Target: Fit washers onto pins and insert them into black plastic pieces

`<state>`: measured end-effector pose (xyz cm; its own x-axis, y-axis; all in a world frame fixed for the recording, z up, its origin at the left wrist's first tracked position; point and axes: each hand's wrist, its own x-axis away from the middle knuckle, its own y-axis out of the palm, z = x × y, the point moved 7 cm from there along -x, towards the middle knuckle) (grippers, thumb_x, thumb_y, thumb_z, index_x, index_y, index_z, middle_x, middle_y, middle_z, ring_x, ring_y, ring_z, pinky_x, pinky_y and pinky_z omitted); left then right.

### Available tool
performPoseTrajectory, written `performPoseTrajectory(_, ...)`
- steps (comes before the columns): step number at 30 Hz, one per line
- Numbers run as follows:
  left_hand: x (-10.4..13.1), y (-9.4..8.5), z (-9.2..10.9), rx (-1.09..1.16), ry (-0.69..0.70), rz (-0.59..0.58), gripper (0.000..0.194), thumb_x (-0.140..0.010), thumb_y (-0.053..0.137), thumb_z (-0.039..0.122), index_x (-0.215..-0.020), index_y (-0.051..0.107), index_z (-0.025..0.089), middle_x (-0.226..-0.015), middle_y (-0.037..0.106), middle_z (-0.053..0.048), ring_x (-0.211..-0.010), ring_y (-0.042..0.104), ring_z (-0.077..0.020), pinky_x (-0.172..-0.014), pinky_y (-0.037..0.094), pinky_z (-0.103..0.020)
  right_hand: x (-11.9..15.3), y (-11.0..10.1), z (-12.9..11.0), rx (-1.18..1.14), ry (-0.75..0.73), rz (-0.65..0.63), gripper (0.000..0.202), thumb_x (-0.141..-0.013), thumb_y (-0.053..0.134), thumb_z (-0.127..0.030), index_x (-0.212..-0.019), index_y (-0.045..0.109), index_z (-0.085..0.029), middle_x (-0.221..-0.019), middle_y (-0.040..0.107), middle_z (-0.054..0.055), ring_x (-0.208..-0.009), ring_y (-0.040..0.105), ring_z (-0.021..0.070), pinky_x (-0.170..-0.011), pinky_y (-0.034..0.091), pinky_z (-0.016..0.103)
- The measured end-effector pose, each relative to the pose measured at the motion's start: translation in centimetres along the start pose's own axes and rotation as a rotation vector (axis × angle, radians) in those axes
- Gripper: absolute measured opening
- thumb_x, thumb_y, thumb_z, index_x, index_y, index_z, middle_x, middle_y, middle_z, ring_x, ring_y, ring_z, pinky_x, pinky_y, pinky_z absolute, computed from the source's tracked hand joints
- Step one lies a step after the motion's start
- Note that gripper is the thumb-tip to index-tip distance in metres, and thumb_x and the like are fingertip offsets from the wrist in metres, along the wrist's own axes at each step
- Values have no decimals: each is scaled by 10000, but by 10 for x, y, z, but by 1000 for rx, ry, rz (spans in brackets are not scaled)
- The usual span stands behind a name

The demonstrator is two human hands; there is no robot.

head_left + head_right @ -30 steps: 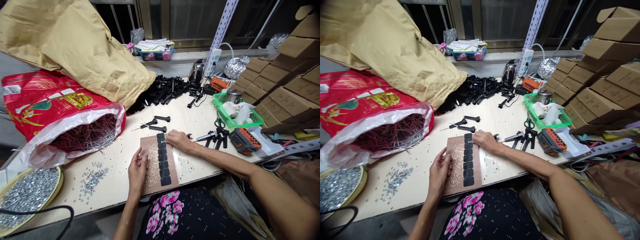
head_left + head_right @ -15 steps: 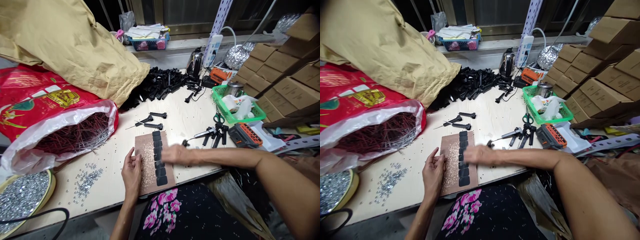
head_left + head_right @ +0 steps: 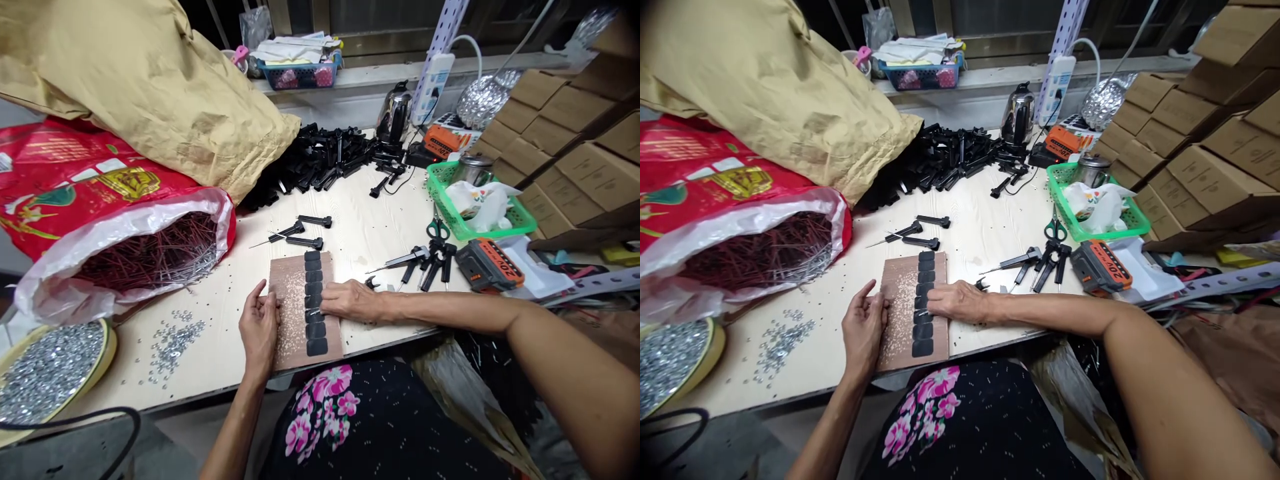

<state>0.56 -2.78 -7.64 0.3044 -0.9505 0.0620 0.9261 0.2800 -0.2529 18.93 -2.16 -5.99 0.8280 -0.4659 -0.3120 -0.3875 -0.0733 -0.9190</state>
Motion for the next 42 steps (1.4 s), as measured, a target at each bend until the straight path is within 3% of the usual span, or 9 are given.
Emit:
performPoseTrajectory(6,1,-2,-3,-35,-5,-2,593,-772,587,517,-1263,519,191,-738,576,6,-527,453,-87,-486,393,-195,8,-5,-1,-61,101,9,319,-983,373,-314,-835,613,-165,-787,560,20,-746,480,110,-569,338,218)
performPoseTrajectory(13,2,-8,-9,-48,-46,7,573,-786,560,536,-1263,521,220,-754,580,2,-559,499,-102,-514,432,-214,35,-56,58,30,318,-141,233,-909,529,-359,-822,675,-200,-781,618,23,-747,534,138,-613,350,253)
performPoseTrajectory(17,2,-4,-12,-24,-46,0,564,-784,559,539,-1241,534,211,-764,580,-4,-560,507,-110,-500,433,-220,-10,-65,85,91,396,-59,290,-941,464,-380,-879,673,-189,-846,644,40,-804,555,148,-677,361,257)
performPoseTrajectory(20,9,-9,-12,-1,-49,23,555,-780,559,536,-1225,545,204,-763,581,1,-511,488,-100,-486,426,-228,-66,-43,97,93,480,-30,309,-964,409,-372,-929,649,-179,-928,643,54,-868,569,153,-682,364,240)
performPoseTrajectory(22,16,-25,-8,-37,-14,68,505,-797,550,508,-1194,571,198,-758,581,1,-509,492,-100,-517,436,-238,-97,-20,101,131,557,-84,310,-955,416,-405,-977,630,-181,-993,642,66,-923,572,175,-699,369,247)
performPoseTrajectory(25,26,-77,-1,-241,108,235,379,-829,525,449,-1091,633,198,-824,613,-24,-605,542,-124,-634,459,-262,-124,8,102,183,631,-162,302,-934,448,-392,-1043,607,-161,-1031,638,101,-957,564,218,-716,380,276)
performPoseTrajectory(31,38,-186,-18,-694,139,459,310,-852,472,410,-926,668,183,-875,651,-66,-737,585,-190,-697,452,-303,-130,26,104,191,612,-162,281,-932,380,-242,-1062,624,-191,-1081,585,110,-1013,523,242,-705,391,293)
performPoseTrajectory(35,42,-210,-27,-815,167,441,317,-863,448,399,-897,663,169,-879,666,-90,-803,599,-223,-742,449,-329,-119,8,99,204,563,8,296,-937,377,-283,-1108,614,-232,-1045,581,67,-897,569,189,-665,397,260)
performPoseTrajectory(42,53,-217,-36,-966,161,314,342,-875,438,391,-851,684,154,-837,645,-114,-857,563,-260,-789,431,-354,-96,-25,66,114,391,140,337,-940,386,-242,-1226,562,-271,-1032,651,19,-882,630,167,-603,440,237)
